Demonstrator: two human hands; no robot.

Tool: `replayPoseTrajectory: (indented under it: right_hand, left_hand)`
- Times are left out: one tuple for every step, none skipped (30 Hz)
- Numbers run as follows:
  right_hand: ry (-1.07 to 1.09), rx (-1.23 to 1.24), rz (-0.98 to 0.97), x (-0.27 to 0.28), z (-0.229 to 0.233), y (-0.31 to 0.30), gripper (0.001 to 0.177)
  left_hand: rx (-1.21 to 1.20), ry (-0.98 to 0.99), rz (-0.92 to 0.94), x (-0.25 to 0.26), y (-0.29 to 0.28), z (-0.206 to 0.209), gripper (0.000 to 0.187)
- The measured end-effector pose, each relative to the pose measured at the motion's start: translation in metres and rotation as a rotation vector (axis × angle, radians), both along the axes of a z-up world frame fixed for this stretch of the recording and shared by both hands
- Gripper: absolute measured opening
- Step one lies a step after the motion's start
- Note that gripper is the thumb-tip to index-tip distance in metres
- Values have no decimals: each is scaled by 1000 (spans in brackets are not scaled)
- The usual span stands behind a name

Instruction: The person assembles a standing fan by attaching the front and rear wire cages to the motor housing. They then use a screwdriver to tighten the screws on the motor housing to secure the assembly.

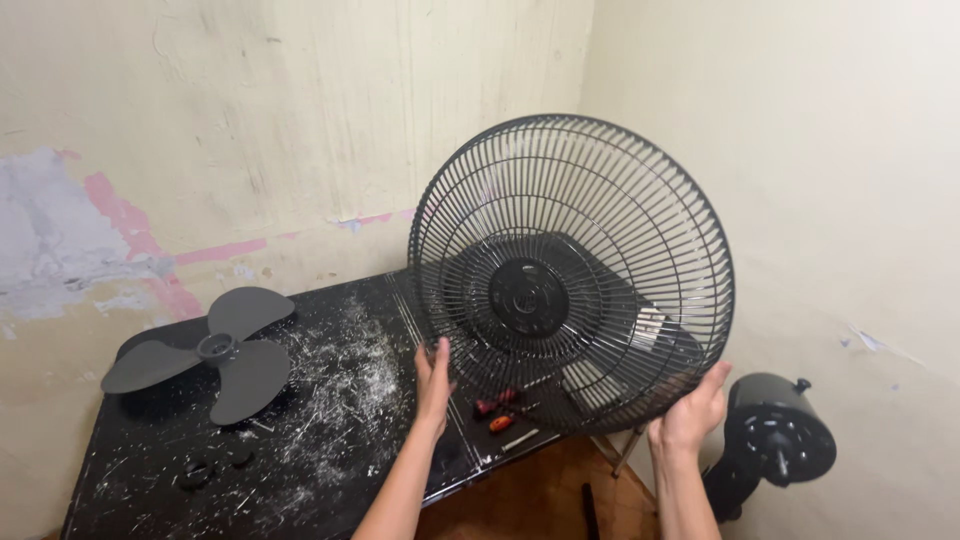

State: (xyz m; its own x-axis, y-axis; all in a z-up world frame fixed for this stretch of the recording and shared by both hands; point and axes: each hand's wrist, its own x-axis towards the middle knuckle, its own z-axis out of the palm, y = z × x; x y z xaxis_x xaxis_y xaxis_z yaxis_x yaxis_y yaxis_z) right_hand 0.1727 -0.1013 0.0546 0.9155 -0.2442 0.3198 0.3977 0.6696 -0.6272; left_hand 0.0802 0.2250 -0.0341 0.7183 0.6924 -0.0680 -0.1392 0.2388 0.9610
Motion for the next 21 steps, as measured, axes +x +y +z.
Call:
replayPoseTrajectory:
  right_hand:
    - [30,27,54,9,-5,3,48]
    - [62,51,112,21,-13,7,50]
    - [108,67,129,34,-21,10,46]
    - [158,82,150,47,-31,14,43]
    - [209,96,170,59,-42,19,41]
    - [242,92,209,69,-53,27,41]
    - [274,87,248,78,-63,35,46]
    - [305,82,288,84,-70,42,55]
    - [320,92,304,87,-76,51,54]
    - [337,100,320,84,-80,61,54]
    - [355,108,336,77,-83,70,53]
    - [375,98,350,68,-81,78,53]
    - [396,89,364,57,-76,84,53]
    - [412,81,373,45,-70,89,52]
    - [414,53,383,33,-64,95,48]
    - [419,31,386,20,-60,100,46]
    - [425,9,388,10,-55,105,49]
    - [420,-6,375,5,-52,107,47]
    - [415,-20,361,3,-51,111,48]
    - [406,-34,348,4,-49,115,52]
    - [398,-36,356,7,-48,117,52]
  left_hand:
    - [-15,16,15,1,-1,-2,100]
    - [-31,34,35,-1,-1,-4,100]
    - [-48,53,54,-3,-1,-6,100]
    - [-58,-44,98,-6,-6,-9,101]
    - [-66,-140,142,-7,-14,-13,103]
    - [-73,-235,186,-6,-20,-15,105]
    - [-173,-213,172,-7,-24,-17,103]
    - [-273,-193,156,-8,-30,-20,102]
    - [-374,-174,140,-7,-35,-22,101]
    - [-396,-209,155,-5,-39,-23,99]
    - [-417,-245,170,-2,-41,-26,97]
    - [-433,-282,183,0,-39,-29,96]
    - [-401,-288,260,0,-36,-31,93]
    - [-370,-295,331,3,-32,-33,91]
    - [-339,-301,403,4,-27,-35,90]
    - [-341,-265,427,3,-21,-38,89]
    - [-343,-228,451,1,-13,-41,89]
    - [-349,-187,472,-2,-9,-45,88]
    - [-341,-216,457,-6,-5,-51,89]
    - [-333,-250,443,-10,0,-54,90]
    - [-325,-284,429,-14,4,-56,91]
